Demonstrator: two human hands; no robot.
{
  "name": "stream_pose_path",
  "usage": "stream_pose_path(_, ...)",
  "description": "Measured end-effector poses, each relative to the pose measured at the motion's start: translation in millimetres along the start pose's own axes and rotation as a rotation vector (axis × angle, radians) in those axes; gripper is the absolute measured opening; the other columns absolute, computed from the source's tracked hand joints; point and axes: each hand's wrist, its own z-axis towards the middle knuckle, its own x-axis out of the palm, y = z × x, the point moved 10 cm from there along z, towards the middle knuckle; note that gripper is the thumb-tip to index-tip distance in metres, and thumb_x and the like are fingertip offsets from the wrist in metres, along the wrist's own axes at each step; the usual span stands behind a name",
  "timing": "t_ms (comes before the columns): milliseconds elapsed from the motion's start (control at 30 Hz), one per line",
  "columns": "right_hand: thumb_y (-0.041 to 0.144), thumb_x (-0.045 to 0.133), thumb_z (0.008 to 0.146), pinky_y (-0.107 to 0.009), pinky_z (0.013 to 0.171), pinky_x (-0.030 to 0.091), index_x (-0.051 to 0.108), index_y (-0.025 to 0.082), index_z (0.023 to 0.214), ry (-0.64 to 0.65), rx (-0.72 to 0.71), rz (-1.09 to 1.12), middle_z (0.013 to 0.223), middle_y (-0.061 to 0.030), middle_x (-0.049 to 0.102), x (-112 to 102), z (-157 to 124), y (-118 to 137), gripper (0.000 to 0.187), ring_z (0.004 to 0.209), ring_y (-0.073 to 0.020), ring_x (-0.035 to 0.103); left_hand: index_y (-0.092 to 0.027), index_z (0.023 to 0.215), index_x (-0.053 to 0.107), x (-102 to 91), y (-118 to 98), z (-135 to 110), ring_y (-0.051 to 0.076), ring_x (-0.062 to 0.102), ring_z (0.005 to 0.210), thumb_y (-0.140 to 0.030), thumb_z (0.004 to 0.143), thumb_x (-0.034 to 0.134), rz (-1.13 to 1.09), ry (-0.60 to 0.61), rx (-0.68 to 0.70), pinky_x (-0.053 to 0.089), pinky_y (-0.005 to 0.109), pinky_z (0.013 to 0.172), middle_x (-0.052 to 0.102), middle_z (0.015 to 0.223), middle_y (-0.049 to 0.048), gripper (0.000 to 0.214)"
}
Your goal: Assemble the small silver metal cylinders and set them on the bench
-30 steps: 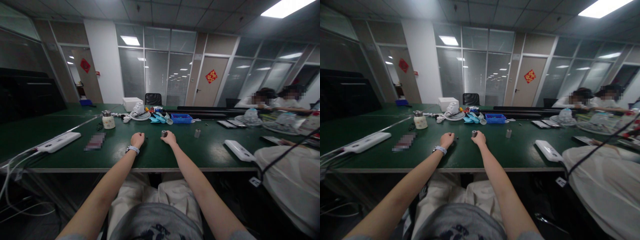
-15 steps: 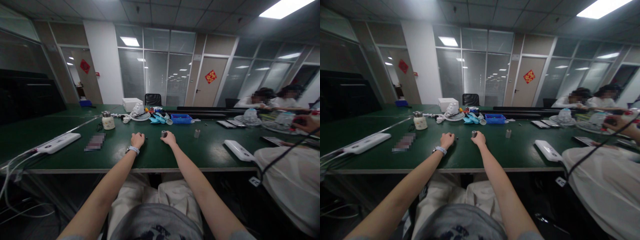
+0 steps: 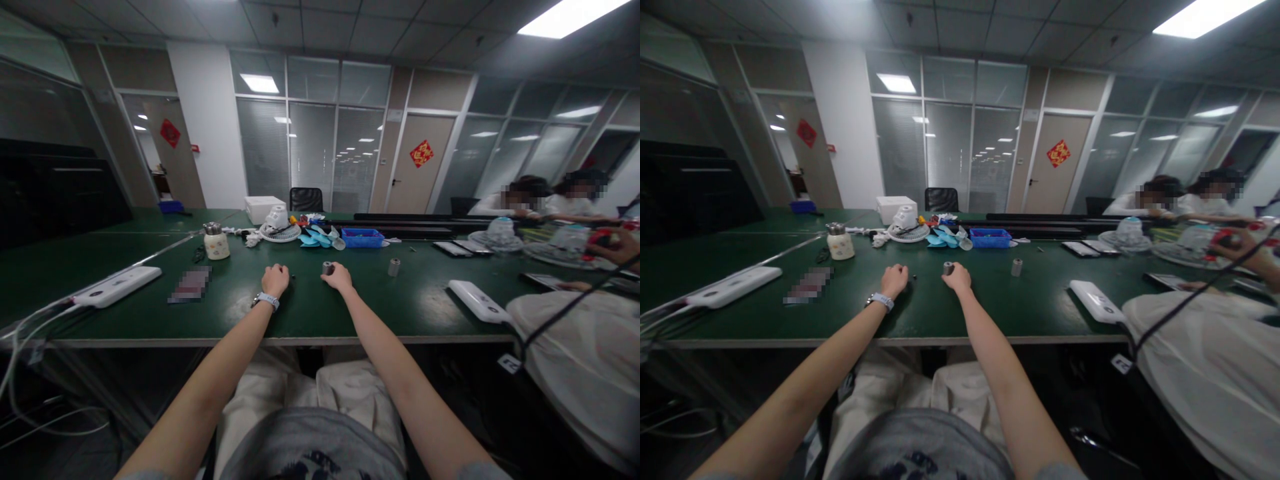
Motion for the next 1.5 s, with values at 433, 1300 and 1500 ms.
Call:
stream_pose_path(433, 0.023, 0.078, 0.065, -0.026, 0.085, 0.048, 0.063, 0.021, 0.104, -0.025, -0.031, 0.087, 0.108, -0.0043, 0.069, -3.5, -2.3, 6.0, 0.042, 0.1, -0.018, 0.064, -0.017, 0.105, 0.054, -3.7, 5.7, 0.7, 0.027, 0.059, 0.104, -0.036, 0.088, 0.042, -0.106, -0.057, -0.044, 0.043, 0.036, 0.086, 0.06, 0.112, 0.0165, 0.028)
stream_pose_path(1300, 0.044, 0.074, 0.071, -0.029, 0.083, 0.045, 0.064, 0.025, 0.115, 0.025, -0.165, -0.122, 0.108, -0.0054, 0.068, 0.7, -9.8, 21.3, 0.049, 0.1, -0.0207, 0.061, -0.017, 0.105, 0.051, -2.6, 6.0, 0.6, 0.026, 0.059, 0.104, -0.035, 0.088, 0.044, -0.109, -0.05, -0.041, 0.043, 0.035, 0.084, 0.06, 0.112, 0.0158, 0.026)
stream_pose_path(1500, 0.051, 0.058, 0.084, -0.038, 0.09, 0.04, 0.064, 0.024, 0.118, 0.017, -0.242, -0.36, 0.115, -0.0119, 0.06, 6.7, -10.0, 31.2, 0.044, 0.11, -0.0258, 0.052, -0.016, 0.106, 0.052, -2.7, 6.1, 1.0, 0.027, 0.058, 0.105, -0.035, 0.088, 0.044, -0.092, -0.051, -0.037, 0.043, 0.034, 0.086, 0.06, 0.112, 0.0154, 0.027)
